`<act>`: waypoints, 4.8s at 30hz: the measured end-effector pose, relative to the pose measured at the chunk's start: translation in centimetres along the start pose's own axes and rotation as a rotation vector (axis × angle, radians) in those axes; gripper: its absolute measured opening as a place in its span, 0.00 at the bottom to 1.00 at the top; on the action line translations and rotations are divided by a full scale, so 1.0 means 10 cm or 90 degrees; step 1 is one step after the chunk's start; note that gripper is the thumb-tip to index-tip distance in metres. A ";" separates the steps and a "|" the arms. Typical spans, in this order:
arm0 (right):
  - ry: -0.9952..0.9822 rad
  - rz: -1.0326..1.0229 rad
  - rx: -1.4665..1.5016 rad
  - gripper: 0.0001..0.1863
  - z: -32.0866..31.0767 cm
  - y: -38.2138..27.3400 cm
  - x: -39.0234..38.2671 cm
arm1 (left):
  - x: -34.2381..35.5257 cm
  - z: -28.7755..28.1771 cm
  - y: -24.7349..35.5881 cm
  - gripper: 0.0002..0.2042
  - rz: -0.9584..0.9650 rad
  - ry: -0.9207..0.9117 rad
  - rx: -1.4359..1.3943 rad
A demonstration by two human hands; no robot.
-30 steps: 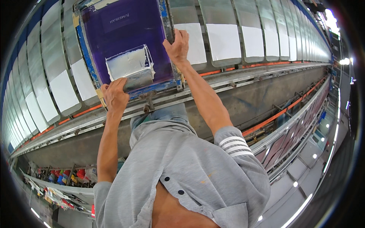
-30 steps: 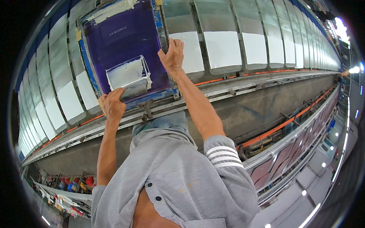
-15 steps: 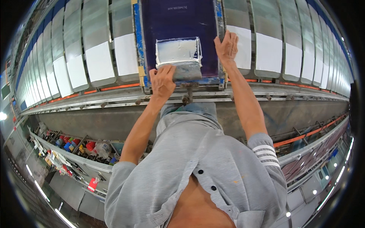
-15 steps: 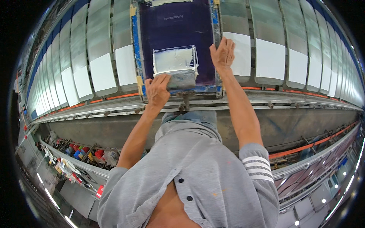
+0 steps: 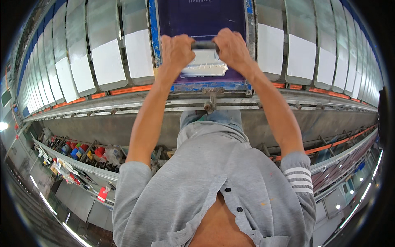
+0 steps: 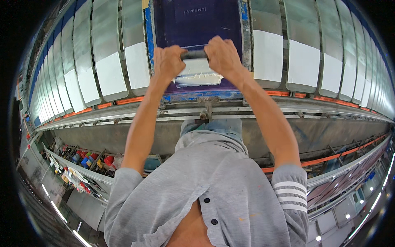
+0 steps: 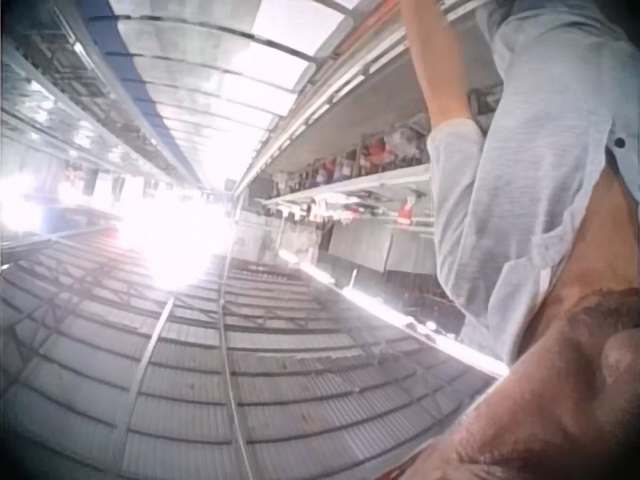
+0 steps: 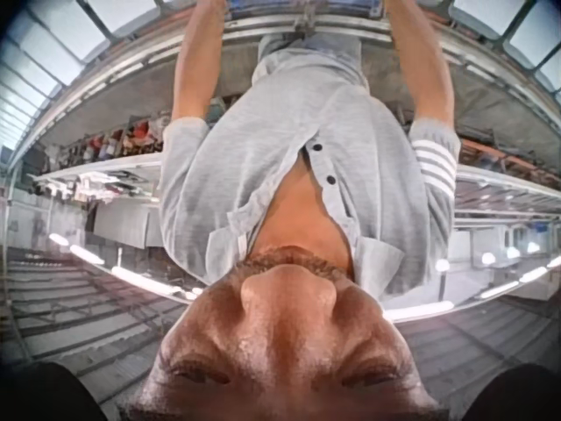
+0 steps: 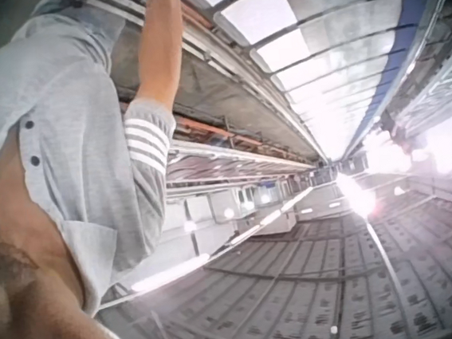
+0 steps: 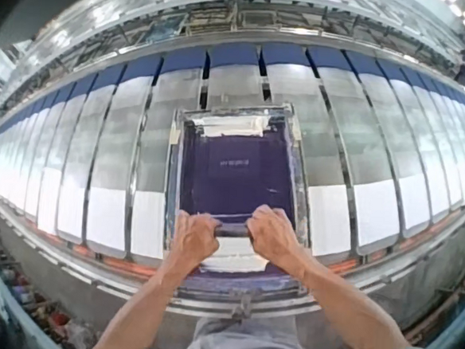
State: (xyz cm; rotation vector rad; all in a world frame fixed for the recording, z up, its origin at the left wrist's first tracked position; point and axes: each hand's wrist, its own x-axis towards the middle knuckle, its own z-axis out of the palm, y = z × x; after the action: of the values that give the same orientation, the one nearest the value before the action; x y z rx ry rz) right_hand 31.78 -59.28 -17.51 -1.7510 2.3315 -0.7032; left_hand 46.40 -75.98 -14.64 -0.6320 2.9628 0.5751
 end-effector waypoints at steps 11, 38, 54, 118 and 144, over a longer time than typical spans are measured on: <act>0.030 0.067 -0.019 0.19 0.02 -0.98 -1.10 | -1.47 0.40 0.35 0.26 0.038 0.106 -0.007; 0.051 0.058 0.160 0.11 -0.01 -0.17 -0.14 | -0.24 0.15 0.05 0.11 -0.001 0.009 -0.041; 0.129 0.449 -0.087 0.35 0.06 0.68 -0.52 | -0.66 -0.04 0.19 0.17 -0.036 -0.101 -0.074; -0.091 0.019 0.004 0.14 0.91 -1.35 1.20 | -0.43 -0.53 -1.88 0.14 -0.008 -0.026 -0.002; 0.015 0.067 0.147 0.12 0.93 -1.60 0.93 | -0.74 -0.49 -1.81 0.15 0.002 -0.004 -0.035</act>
State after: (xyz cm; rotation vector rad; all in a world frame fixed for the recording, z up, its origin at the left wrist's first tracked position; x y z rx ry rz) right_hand 46.35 -73.96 -17.10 -1.5182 2.2343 -0.9358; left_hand 60.54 -90.27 -15.39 -0.6290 2.9510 0.6606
